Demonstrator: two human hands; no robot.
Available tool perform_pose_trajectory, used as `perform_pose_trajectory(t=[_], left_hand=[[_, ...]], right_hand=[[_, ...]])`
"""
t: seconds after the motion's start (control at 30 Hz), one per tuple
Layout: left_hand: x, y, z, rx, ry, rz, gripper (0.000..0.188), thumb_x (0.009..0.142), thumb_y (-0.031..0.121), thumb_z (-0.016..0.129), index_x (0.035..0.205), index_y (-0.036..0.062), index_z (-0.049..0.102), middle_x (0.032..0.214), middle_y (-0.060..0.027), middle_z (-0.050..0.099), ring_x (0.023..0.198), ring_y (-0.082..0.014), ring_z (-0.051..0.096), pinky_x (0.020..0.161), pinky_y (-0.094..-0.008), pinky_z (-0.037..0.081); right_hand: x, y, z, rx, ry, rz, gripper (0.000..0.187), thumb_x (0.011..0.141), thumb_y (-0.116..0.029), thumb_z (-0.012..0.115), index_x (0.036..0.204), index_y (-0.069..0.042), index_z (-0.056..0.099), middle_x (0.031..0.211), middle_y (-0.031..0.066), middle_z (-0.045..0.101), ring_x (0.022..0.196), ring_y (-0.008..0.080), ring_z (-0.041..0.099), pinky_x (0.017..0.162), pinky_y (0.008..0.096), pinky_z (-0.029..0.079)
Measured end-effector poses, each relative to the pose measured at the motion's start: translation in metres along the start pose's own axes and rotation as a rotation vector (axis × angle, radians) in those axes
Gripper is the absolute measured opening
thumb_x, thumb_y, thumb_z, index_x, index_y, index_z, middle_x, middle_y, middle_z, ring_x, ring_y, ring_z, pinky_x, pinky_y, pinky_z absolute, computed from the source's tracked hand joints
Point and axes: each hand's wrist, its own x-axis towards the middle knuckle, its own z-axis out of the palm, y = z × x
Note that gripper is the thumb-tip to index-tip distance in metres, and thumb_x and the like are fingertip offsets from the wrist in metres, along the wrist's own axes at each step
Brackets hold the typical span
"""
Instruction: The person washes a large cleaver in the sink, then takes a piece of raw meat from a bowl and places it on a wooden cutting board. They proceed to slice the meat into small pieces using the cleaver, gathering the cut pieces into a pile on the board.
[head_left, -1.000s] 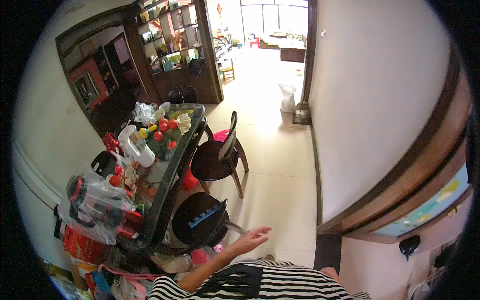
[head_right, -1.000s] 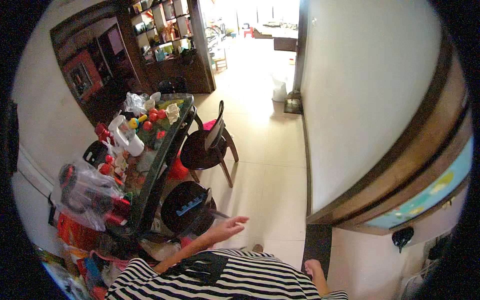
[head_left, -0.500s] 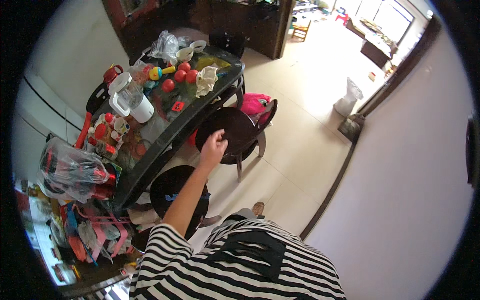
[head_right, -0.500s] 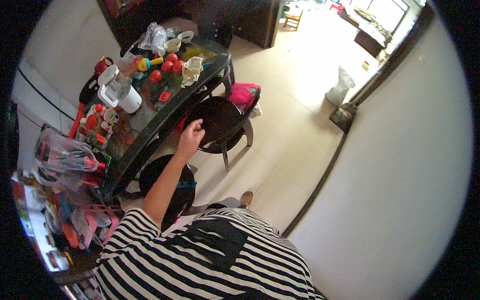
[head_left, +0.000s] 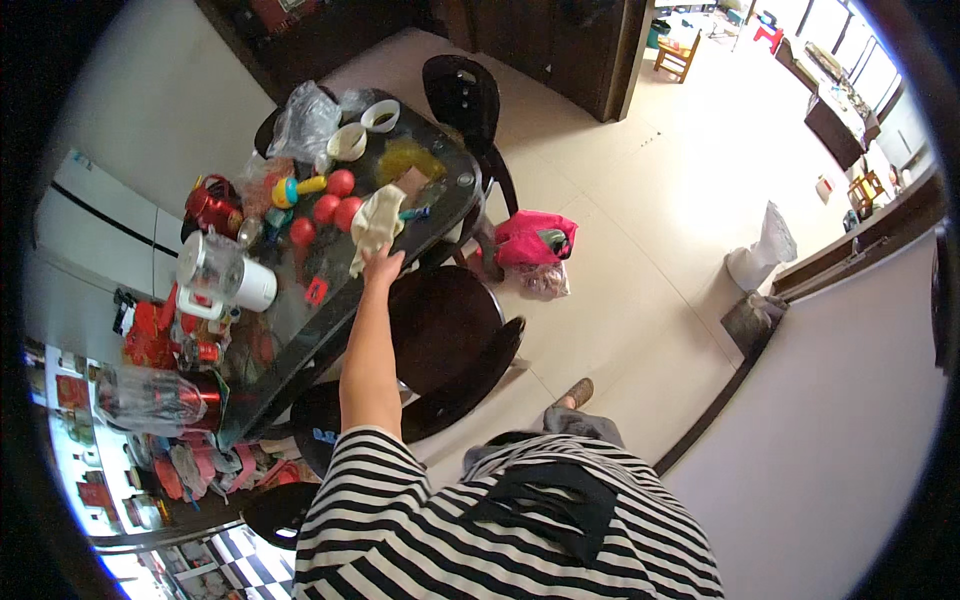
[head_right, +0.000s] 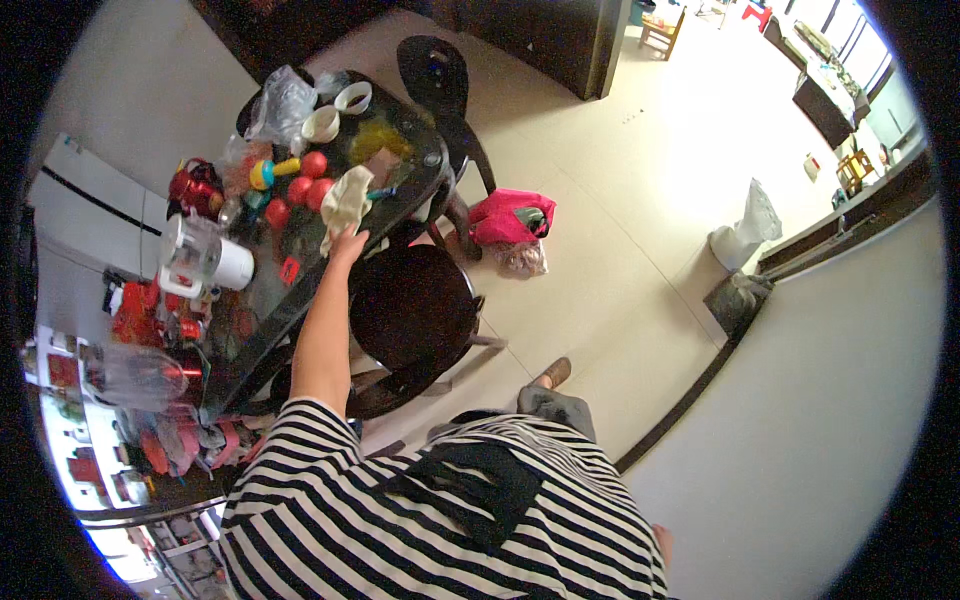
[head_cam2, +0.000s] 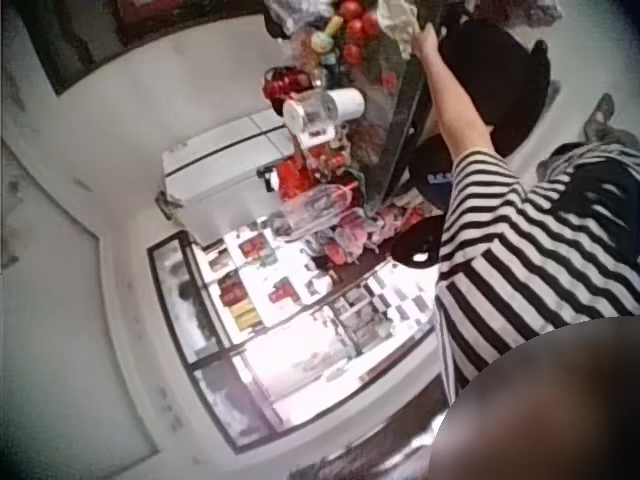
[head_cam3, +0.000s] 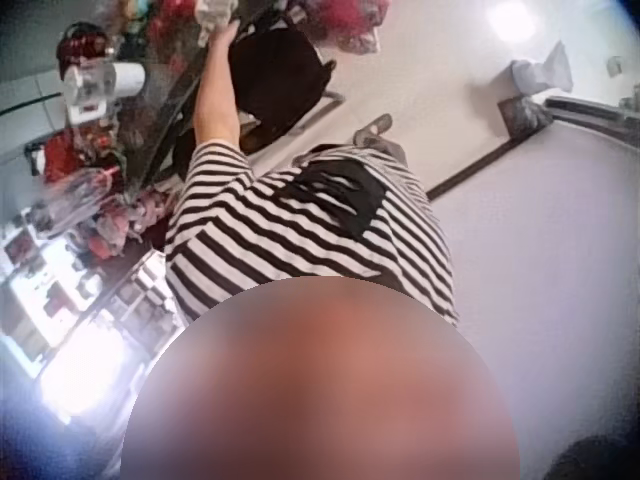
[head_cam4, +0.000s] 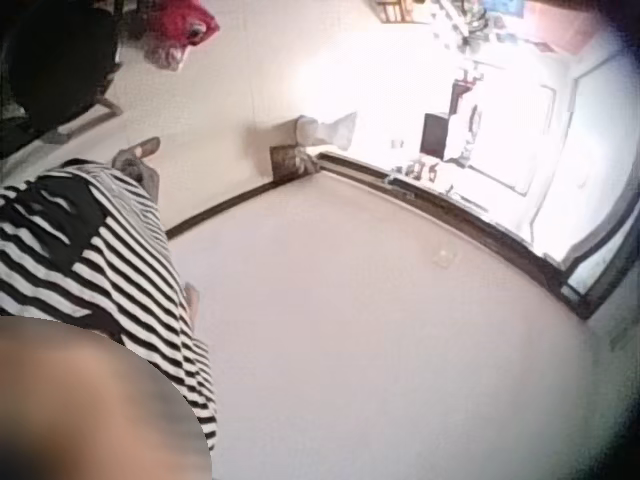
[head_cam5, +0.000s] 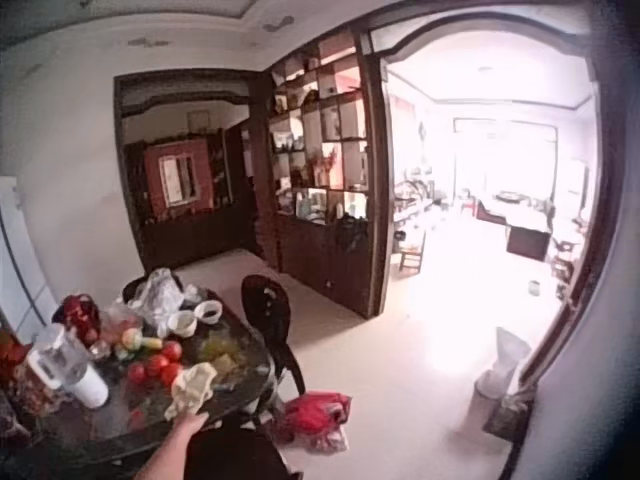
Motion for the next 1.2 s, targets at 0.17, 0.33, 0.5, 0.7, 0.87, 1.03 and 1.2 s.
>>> perform_pose_trajectory(t=[0.17,0.33,0.5,0.7,0.87,1.03,1.2], left_hand=[[0.042,-0.034,-0.021,-0.493,-0.051,-0.203,0.072,0.089,0.056,0.055,0.143,0.0094,0.048,0.156,-0.0192,0.03,0.146,-0.0339,0.023,0.116,-0.0437,0.024],[0.021,0.004,0.078,-0.74,-0.134,-0.51,0.088,0.09,0.051,0.058,0.154,0.0024,0.022,0.161,-0.0131,0.021,0.147,-0.0302,0.021,0.114,-0.0432,0.023],[0.059,0.012,-0.046,-0.854,0.456,-0.358,0.071,0.092,0.048,0.056,0.145,0.003,0.041,0.152,-0.0131,0.038,0.133,-0.0306,0.043,0.109,-0.0435,0.032],[0.158,0.324,-0.023,-0.34,0.801,0.358,0.061,0.099,0.037,0.049,0.145,-0.0026,0.039,0.152,-0.0191,0.037,0.14,-0.0299,0.035,0.116,-0.0394,0.025],[0.129,0.677,0.096,-0.884,0.161,0.75,0.065,0.098,0.025,0.051,0.151,-0.0009,0.026,0.155,-0.0185,0.033,0.142,-0.0274,0.033,0.118,-0.0387,0.019],[0.075,0.932,0.211,-1.061,-0.656,0.866,0.054,0.102,0.029,0.045,0.147,-0.0005,0.037,0.152,-0.0145,0.04,0.142,-0.0223,0.034,0.117,-0.0374,0.024],[0.038,1.09,0.272,-0.89,-1.382,0.774,0.05,0.104,0.033,0.043,0.14,-0.001,0.048,0.147,-0.0111,0.047,0.136,-0.0217,0.042,0.11,-0.0381,0.035]], right_hand=[[0.094,-0.128,-0.077,-0.157,-0.013,0.072,0.018,0.086,-0.023,0.058,0.076,-0.008,0.058,0.061,0.0097,0.054,0.046,0.024,0.051,0.038,0.0404,0.041],[0.144,-0.274,-0.247,-0.176,0.057,-0.271,0.022,0.085,-0.02,0.055,0.067,-0.007,0.051,0.053,0.0081,0.048,0.039,0.02,0.043,0.033,0.0368,0.033],[0.233,-0.5,-0.122,-0.145,-0.003,-0.193,0.025,0.084,-0.017,0.066,0.106,-0.006,0.067,0.066,0.0043,0.056,0.053,0.016,0.053,0.045,0.0344,0.043],[0.226,-0.693,0.007,-0.395,-0.16,-0.554,0.04,0.084,-0.03,0.071,0.115,-0.005,0.069,0.095,0.0101,0.072,0.077,0.0182,0.065,0.071,0.0331,0.053],[0.127,-0.894,0.085,-0.307,-0.29,-0.904,0.035,0.09,-0.023,0.066,0.12,-0.005,0.066,0.107,0.0137,0.072,0.097,0.0236,0.069,0.086,0.0342,0.054],[0.13,-1.038,0.079,0.041,-0.192,-1.1,0.048,0.087,-0.015,0.071,0.132,-0.007,0.056,0.126,0.0145,0.06,0.094,0.021,0.069,0.078,0.0323,0.056],[0.122,-1.183,0.018,0.232,-0.111,-1.29,0.068,0.082,-0.007,0.074,0.143,-0.007,0.042,0.137,0.0184,0.046,0.091,0.0217,0.067,0.072,0.0305,0.058]])
